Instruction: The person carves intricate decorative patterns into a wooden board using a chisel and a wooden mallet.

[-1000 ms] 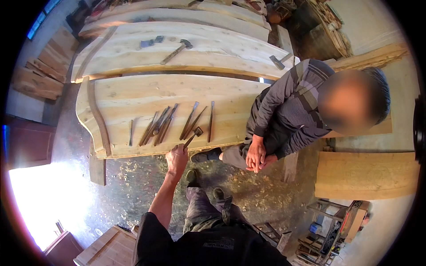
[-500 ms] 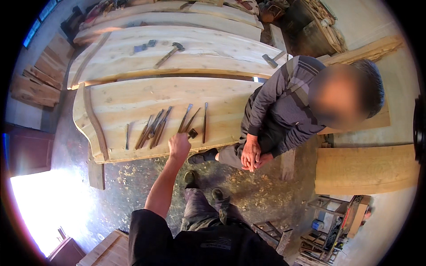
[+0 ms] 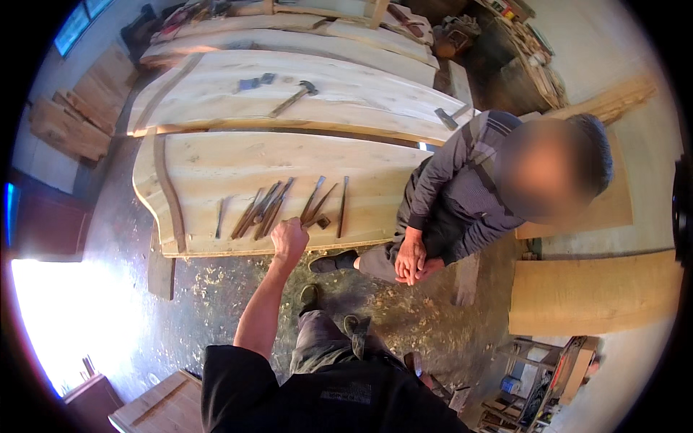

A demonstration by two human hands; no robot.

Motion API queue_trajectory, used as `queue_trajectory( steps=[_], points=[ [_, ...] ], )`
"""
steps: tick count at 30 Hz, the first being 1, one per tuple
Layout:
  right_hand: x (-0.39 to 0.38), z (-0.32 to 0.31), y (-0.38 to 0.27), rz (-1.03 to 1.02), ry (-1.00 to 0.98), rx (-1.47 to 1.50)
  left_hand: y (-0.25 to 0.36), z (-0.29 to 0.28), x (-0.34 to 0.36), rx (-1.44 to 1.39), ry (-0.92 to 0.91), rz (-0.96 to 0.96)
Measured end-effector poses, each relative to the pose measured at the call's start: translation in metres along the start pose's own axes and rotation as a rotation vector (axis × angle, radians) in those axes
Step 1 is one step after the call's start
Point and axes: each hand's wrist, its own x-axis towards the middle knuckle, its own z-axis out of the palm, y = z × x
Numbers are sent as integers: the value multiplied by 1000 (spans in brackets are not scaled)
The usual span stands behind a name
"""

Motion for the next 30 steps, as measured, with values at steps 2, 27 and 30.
queue_trajectory(
  steps=[2, 27, 30],
  points=[
    [12, -8, 5, -36, 22, -60, -5, -12, -24, -132, 48, -75],
    [97, -52, -595, -573, -809, 690, -30, 13, -489, -953, 613, -1298],
    [146, -30, -641, -521, -600, 738, -16, 44, -509, -978, 738, -1335]
  ],
)
